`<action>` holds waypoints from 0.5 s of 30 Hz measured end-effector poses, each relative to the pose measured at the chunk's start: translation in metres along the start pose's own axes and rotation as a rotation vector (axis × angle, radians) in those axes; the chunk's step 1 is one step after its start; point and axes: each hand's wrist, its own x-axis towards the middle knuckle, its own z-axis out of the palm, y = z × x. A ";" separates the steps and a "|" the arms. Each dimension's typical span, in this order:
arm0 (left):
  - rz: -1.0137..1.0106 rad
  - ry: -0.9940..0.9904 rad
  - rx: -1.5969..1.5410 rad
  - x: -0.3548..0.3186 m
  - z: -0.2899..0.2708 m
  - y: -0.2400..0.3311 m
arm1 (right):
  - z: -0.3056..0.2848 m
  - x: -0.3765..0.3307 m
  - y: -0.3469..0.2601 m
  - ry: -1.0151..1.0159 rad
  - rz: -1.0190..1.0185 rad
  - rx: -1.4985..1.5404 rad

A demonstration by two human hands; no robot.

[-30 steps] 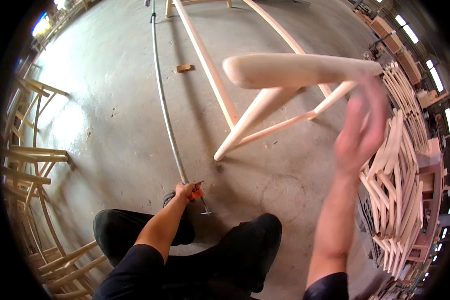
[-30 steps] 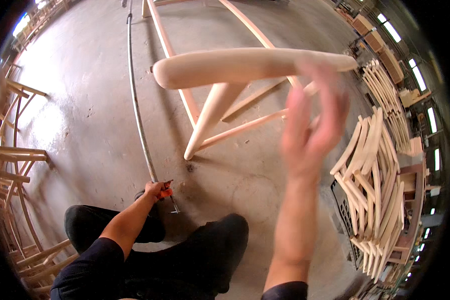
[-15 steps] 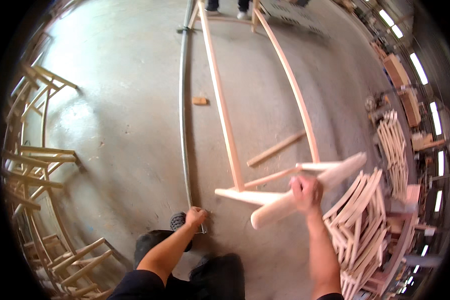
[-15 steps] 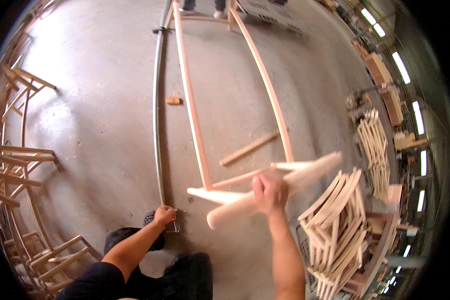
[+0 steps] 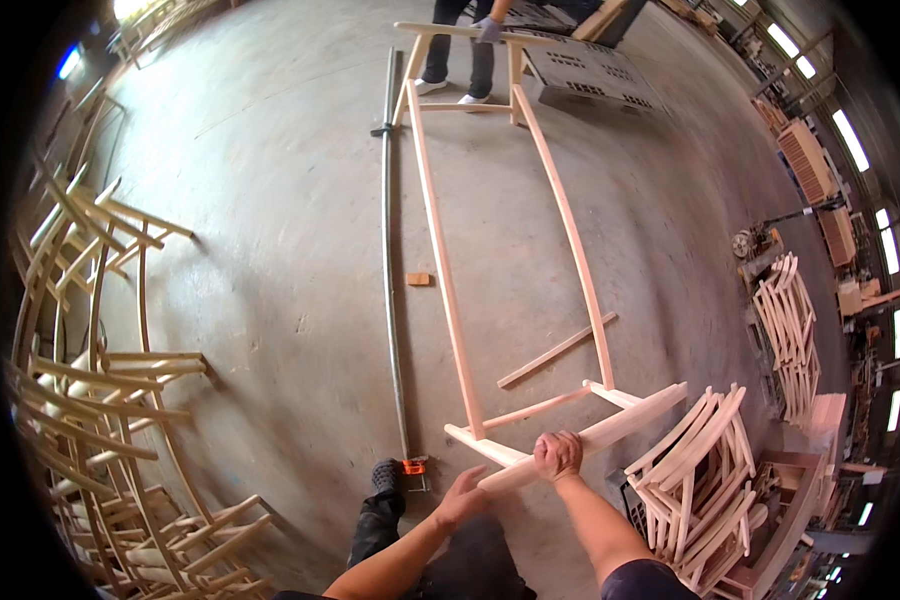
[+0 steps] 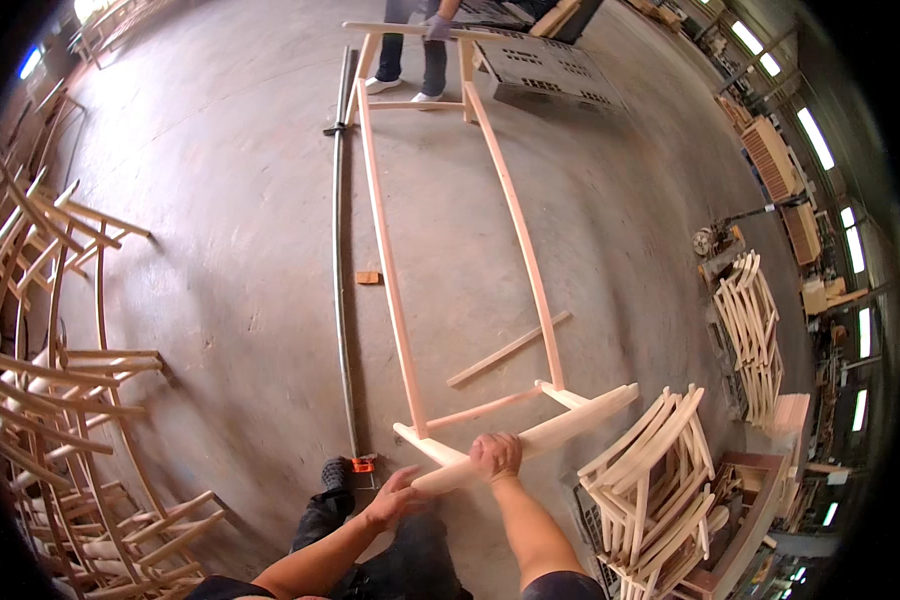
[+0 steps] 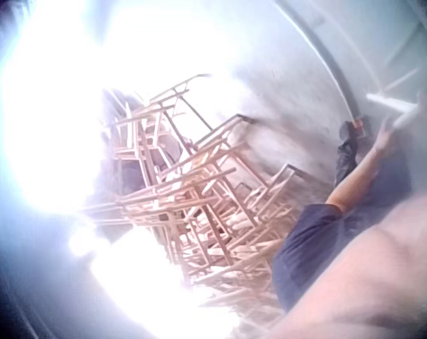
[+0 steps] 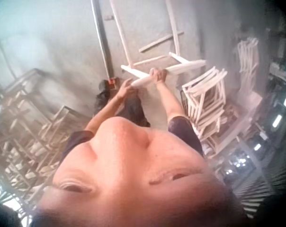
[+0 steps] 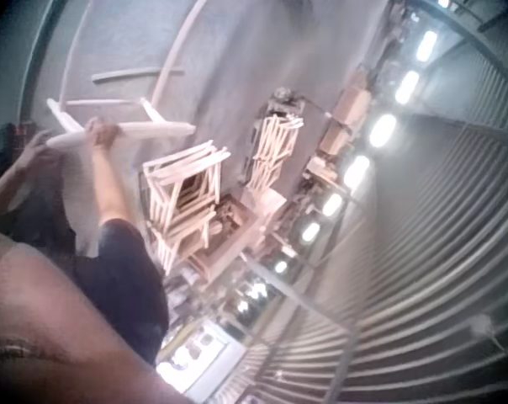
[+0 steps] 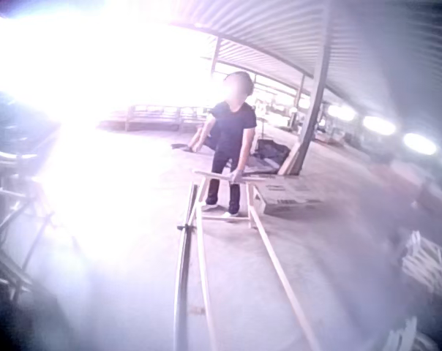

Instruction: The person assembles a wooden chair frame by inserting a curved wooden piece into the frame and securing it with a hammer. They then use a clamp to hold the piece in place while tightening it with a screwdriver.

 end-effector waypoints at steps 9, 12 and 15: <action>-0.080 0.386 0.330 0.027 0.028 -0.005 | -0.023 0.016 -0.010 -0.140 -0.064 0.120; -0.144 0.547 0.469 0.024 0.037 -0.004 | -0.036 0.040 0.019 -0.939 -0.126 0.103; -0.213 0.713 0.698 0.017 0.055 -0.015 | -0.040 0.063 0.105 -1.342 0.111 0.136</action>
